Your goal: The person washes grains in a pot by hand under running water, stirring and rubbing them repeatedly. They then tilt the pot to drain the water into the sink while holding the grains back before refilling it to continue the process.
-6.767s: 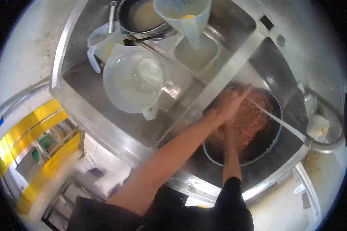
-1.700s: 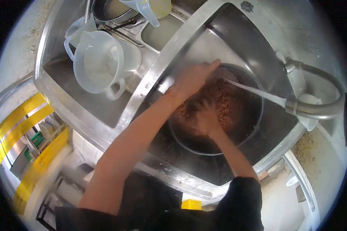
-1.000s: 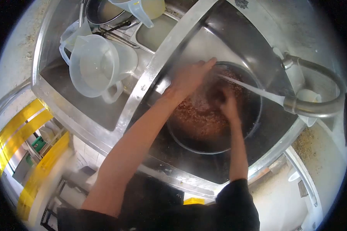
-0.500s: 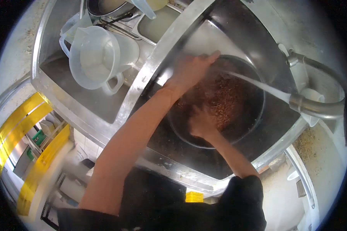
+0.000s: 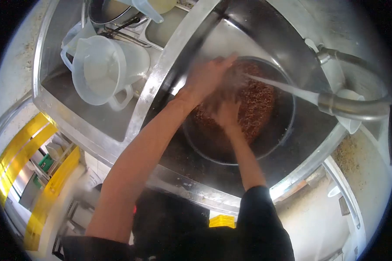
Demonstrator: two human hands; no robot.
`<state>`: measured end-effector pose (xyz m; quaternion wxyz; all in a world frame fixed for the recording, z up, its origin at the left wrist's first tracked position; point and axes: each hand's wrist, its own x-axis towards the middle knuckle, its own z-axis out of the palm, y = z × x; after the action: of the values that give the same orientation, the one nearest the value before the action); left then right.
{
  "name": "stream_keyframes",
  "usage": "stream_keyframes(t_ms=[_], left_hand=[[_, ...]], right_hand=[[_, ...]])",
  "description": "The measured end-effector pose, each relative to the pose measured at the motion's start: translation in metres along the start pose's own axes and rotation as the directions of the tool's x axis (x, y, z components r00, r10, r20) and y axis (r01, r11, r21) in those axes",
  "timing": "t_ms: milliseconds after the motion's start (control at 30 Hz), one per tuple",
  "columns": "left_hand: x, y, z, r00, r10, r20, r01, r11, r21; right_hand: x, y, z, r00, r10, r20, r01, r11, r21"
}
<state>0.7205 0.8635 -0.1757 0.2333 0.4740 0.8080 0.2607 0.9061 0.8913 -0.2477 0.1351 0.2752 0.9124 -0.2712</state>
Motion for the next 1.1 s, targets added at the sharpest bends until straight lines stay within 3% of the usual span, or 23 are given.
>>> stream_keyframes(t_ms=[33, 133, 200, 233, 300, 333, 400, 433, 500, 533, 600, 733, 767, 833, 867, 900, 933, 1000, 1033, 1067, 1100], left_hand=[[0.000, 0.001, 0.001, 1.000, 0.008, -0.003, -0.008, 1.000, -0.004], [0.003, -0.001, 0.001, 1.000, -0.029, 0.011, 0.028, 0.998, 0.054], [0.000, 0.001, 0.001, 0.999, -0.012, -0.035, 0.013, 1.000, 0.014], [-0.002, 0.002, 0.002, 0.999, -0.015, -0.029, 0.015, 1.000, 0.011], [0.001, 0.004, 0.000, 0.999, -0.051, -0.010, 0.051, 0.998, -0.024], [0.002, 0.004, 0.001, 0.999, -0.048, -0.003, 0.048, 0.999, -0.020], [0.002, 0.003, 0.002, 0.998, -0.036, -0.045, 0.037, 0.999, 0.026], [0.004, 0.002, 0.000, 0.998, -0.034, -0.053, 0.035, 0.999, 0.033], [0.000, 0.004, -0.001, 0.999, -0.025, -0.039, 0.025, 1.000, 0.000], [0.002, 0.004, -0.001, 0.999, -0.023, -0.043, 0.023, 1.000, 0.002], [0.003, 0.004, 0.000, 0.998, -0.021, -0.060, 0.021, 1.000, 0.001], [0.004, -0.001, 0.001, 0.999, -0.041, -0.032, 0.040, 0.999, -0.003], [0.003, -0.002, 0.002, 0.998, -0.033, -0.044, 0.033, 0.999, -0.012], [0.003, 0.001, 0.004, 0.998, -0.017, -0.061, 0.015, 0.999, -0.029], [0.004, 0.002, 0.003, 0.998, -0.024, -0.050, 0.023, 1.000, -0.012], [0.004, 0.002, 0.002, 0.999, -0.033, -0.037, 0.033, 0.999, 0.006], [0.003, 0.001, 0.003, 0.999, -0.035, -0.037, 0.035, 0.999, 0.002], [0.001, -0.001, 0.007, 0.996, -0.006, -0.084, 0.003, 1.000, -0.030], [-0.001, 0.000, 0.009, 0.997, -0.009, -0.081, 0.006, 0.999, -0.032], [-0.004, 0.004, 0.009, 0.998, -0.041, -0.050, 0.039, 0.998, -0.039], [0.002, 0.002, 0.007, 0.997, -0.061, -0.037, 0.060, 0.998, -0.034]], right_hand=[[-0.019, 0.001, -0.006, 0.985, -0.046, 0.166, 0.057, 0.996, -0.065], [-0.081, 0.012, -0.030, 0.993, -0.100, 0.065, 0.110, 0.982, -0.157], [-0.104, 0.020, -0.036, 0.945, 0.277, -0.171, -0.283, 0.959, -0.013], [-0.104, 0.024, -0.034, 0.945, 0.281, -0.165, -0.288, 0.958, -0.014], [-0.085, 0.035, -0.020, 0.773, 0.618, -0.144, -0.573, 0.778, 0.259], [-0.073, 0.048, -0.008, 0.770, 0.623, -0.141, -0.577, 0.773, 0.265], [-0.046, 0.074, 0.018, 0.539, 0.840, 0.063, -0.707, 0.411, 0.576], [-0.028, 0.075, 0.022, 0.546, 0.836, 0.059, -0.699, 0.416, 0.582], [-0.008, 0.077, 0.033, 0.499, 0.830, 0.250, -0.436, -0.009, 0.900], [0.008, 0.080, 0.039, 0.503, 0.828, 0.247, -0.431, -0.007, 0.902], [0.027, 0.079, 0.048, 0.725, 0.557, 0.406, -0.132, -0.466, 0.875], [0.031, 0.038, -0.030, 0.692, 0.585, 0.423, -0.125, -0.480, 0.868], [0.017, 0.044, -0.032, 0.722, 0.628, 0.290, -0.247, -0.158, 0.956], [-0.018, 0.048, -0.042, 0.813, 0.582, 0.013, -0.366, 0.494, 0.789], [-0.041, 0.048, -0.042, 0.781, 0.620, 0.082, -0.536, 0.596, 0.598], [-0.060, 0.048, -0.037, 0.732, 0.668, 0.137, -0.665, 0.654, 0.361], [-0.071, 0.044, -0.023, 0.731, 0.669, 0.137, -0.666, 0.655, 0.357], [-0.089, 0.033, 0.014, 0.759, 0.651, 0.008, -0.651, 0.759, 0.018], [-0.089, 0.041, 0.026, 0.758, 0.652, 0.012, -0.652, 0.758, 0.015], [-0.084, 0.049, 0.038, 0.690, 0.712, 0.132, -0.709, 0.629, 0.319], [-0.066, 0.050, 0.041, 0.646, 0.719, 0.256, -0.696, 0.417, 0.585]])
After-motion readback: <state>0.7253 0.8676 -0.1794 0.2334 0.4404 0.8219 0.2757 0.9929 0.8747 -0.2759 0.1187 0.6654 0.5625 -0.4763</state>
